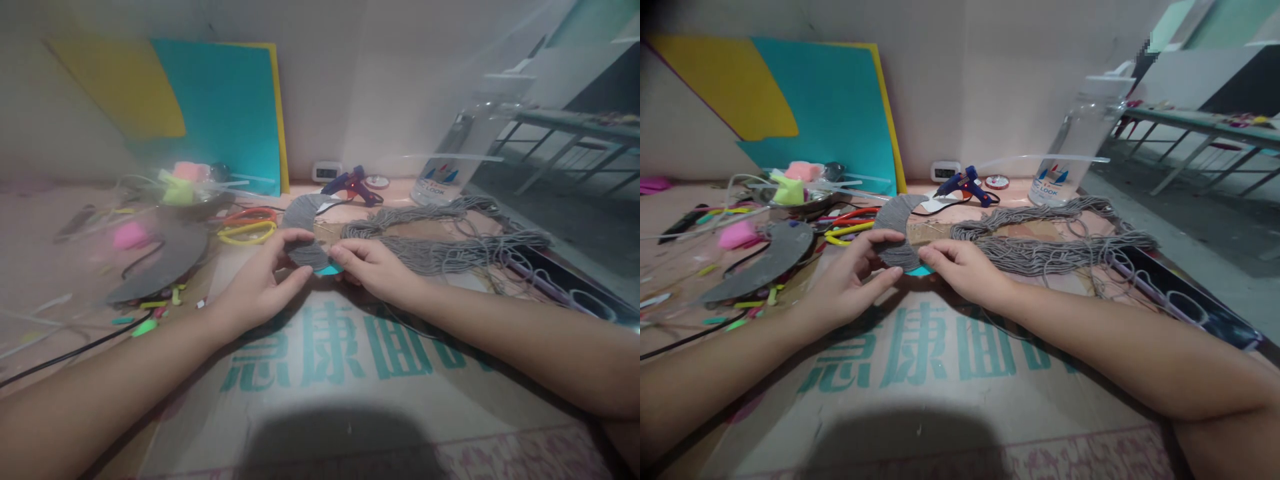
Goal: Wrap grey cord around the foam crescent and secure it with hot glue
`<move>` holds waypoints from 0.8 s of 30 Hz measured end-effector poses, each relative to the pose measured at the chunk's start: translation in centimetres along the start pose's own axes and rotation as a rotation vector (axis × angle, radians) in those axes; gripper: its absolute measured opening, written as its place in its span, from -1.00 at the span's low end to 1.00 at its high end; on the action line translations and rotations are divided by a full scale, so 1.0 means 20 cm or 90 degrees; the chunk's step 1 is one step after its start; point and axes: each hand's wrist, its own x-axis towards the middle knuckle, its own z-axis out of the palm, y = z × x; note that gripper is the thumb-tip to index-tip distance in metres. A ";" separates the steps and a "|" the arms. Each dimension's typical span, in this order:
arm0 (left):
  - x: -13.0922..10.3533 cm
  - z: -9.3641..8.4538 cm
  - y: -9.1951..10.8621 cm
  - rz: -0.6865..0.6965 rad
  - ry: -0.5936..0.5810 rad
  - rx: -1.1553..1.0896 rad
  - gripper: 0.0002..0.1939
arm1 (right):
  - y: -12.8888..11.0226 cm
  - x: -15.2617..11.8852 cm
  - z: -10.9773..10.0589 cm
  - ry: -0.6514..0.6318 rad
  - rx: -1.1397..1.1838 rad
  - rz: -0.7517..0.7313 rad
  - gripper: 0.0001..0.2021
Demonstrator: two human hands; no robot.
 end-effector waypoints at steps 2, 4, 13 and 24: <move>0.00 0.00 0.01 -0.001 -0.002 0.010 -0.60 | 0.00 0.00 0.00 -0.010 0.014 0.019 -0.67; 0.00 0.00 0.02 0.003 -0.005 0.032 -0.60 | -0.01 0.00 0.01 -0.021 0.015 0.039 -0.73; -0.01 0.00 0.04 0.035 -0.022 0.082 -0.61 | -0.04 -0.01 0.02 -0.020 -0.054 0.003 -0.78; -0.01 -0.01 0.04 0.031 -0.008 0.078 -0.61 | -0.01 -0.01 0.01 0.007 -0.080 -0.014 -0.76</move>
